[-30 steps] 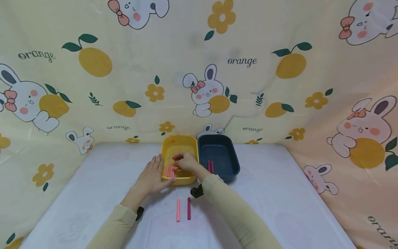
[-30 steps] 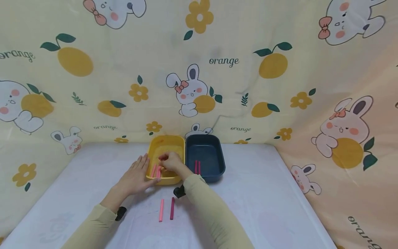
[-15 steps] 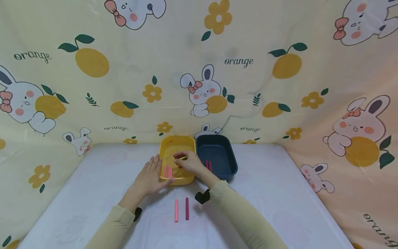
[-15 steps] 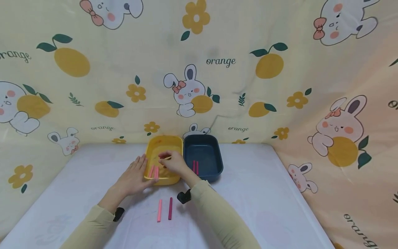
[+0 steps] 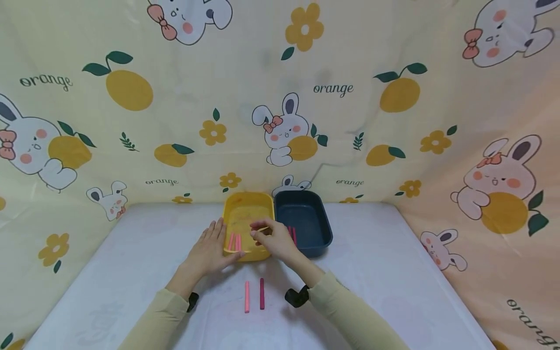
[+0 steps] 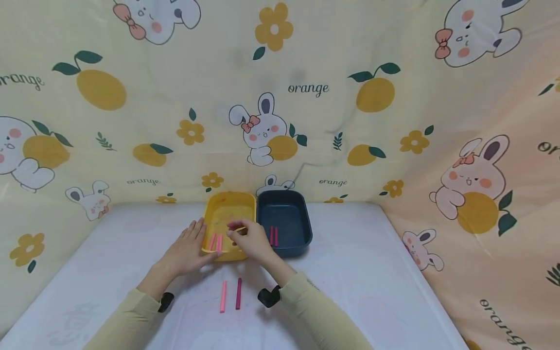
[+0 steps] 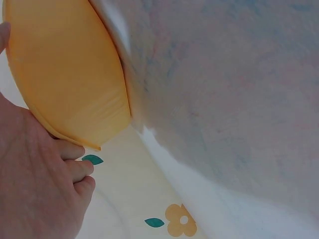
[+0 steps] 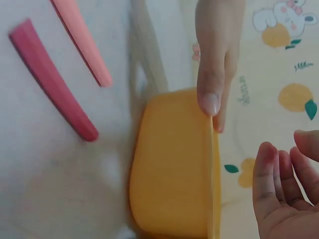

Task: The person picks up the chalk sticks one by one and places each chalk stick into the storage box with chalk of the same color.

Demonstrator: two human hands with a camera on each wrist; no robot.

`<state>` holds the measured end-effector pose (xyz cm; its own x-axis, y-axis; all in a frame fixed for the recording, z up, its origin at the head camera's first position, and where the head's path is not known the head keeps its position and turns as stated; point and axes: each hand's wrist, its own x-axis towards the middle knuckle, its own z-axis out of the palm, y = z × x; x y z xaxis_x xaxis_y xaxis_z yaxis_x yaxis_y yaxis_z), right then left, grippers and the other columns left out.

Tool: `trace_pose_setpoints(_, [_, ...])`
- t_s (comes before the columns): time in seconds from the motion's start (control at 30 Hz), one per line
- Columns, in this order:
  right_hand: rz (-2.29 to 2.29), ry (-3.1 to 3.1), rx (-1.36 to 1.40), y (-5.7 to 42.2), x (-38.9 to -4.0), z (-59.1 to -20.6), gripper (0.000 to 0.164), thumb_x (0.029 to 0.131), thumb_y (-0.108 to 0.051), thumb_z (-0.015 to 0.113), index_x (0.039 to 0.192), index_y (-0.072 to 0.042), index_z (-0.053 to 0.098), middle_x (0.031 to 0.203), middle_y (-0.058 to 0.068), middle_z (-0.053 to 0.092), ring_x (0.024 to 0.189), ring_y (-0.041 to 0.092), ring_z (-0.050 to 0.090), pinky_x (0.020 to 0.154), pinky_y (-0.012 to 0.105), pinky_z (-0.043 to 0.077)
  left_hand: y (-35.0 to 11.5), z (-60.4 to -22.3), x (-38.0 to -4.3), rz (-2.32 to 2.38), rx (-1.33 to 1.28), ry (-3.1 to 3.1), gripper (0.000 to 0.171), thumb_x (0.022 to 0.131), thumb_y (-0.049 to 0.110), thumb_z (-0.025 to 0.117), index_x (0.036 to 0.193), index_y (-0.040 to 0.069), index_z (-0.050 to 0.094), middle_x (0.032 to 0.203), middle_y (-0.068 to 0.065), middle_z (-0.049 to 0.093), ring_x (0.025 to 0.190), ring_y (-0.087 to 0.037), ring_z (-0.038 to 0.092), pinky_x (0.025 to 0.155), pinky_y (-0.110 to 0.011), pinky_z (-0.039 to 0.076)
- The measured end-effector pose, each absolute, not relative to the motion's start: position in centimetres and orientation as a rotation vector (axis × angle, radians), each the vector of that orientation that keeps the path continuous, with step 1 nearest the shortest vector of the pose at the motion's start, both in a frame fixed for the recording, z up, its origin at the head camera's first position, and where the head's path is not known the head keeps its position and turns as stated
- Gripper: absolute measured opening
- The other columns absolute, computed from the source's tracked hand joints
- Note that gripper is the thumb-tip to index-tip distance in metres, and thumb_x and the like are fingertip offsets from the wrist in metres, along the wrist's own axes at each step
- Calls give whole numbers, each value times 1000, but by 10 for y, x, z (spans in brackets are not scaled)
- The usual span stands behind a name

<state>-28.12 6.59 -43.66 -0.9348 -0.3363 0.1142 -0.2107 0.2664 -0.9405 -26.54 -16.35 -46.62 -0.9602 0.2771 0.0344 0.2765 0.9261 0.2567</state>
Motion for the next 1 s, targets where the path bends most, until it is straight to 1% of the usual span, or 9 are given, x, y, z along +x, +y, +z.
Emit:
trace_pose_setpoints(0.13, [-1807, 2412, -560, 73, -268, -442, 26, 100, -17, 72, 123, -6, 70, 109, 7, 70, 89, 24, 70, 81, 39, 64, -163, -466, -264, 425, 436, 3083, 113, 95, 73, 53, 159, -13, 20, 170, -29, 11, 157, -48, 12, 127, -58, 18])
trace_pose_setpoints(0.33, [-1789, 2438, -544, 85, -248, -452, 28, 97, -14, 75, 123, -4, 70, 106, 6, 70, 83, 18, 67, 72, 25, 60, -162, -465, -262, 416, 448, 3099, 112, 95, 74, 52, 158, -14, 23, 169, -30, 14, 156, -49, 15, 126, -58, 20])
trace_pose_setpoints(0.4, [-1765, 2450, -548, 89, -241, -456, 29, 96, -14, 75, 123, -4, 69, 105, 7, 70, 84, 18, 67, 71, 22, 59, -162, -464, -262, 420, 449, 3098, 112, 95, 74, 52, 158, -14, 24, 169, -30, 14, 156, -49, 15, 126, -59, 20])
trace_pose_setpoints(0.6, [-1629, 2514, -594, 98, -225, -469, 31, 95, -12, 75, 124, -3, 67, 107, 5, 69, 88, 15, 66, 72, 21, 57, -162, -465, -263, 427, 444, 3088, 112, 95, 74, 52, 159, -13, 22, 170, -30, 12, 157, -48, 13, 127, -58, 18])
trace_pose_setpoints(0.77, [-1513, 2480, -614, 100, -221, -480, 40, 92, -10, 77, 129, -1, 63, 112, 6, 65, 93, 16, 66, 76, 23, 58, -163, -468, -265, 426, 430, 3082, 113, 94, 75, 52, 160, -12, 20, 170, -28, 10, 157, -47, 11, 127, -58, 17])
trace_pose_setpoints(0.9, [-1390, 2485, -636, 100, -219, -487, 47, 90, -14, 82, 130, -2, 61, 115, 7, 60, 91, 14, 64, 76, 22, 57, -163, -469, -266, 434, 415, 3079, 114, 94, 74, 53, 161, -11, 17, 171, -28, 10, 157, -46, 11, 127, -58, 18])
trace_pose_setpoints(1.0, [-1293, 2520, -645, 99, -217, -490, 51, 87, -17, 84, 131, -3, 61, 114, 6, 57, 85, 11, 60, 74, 21, 54, -163, -469, -267, 436, 417, 3083, 115, 94, 75, 53, 161, -11, 16, 171, -28, 10, 157, -46, 11, 127, -58, 18])
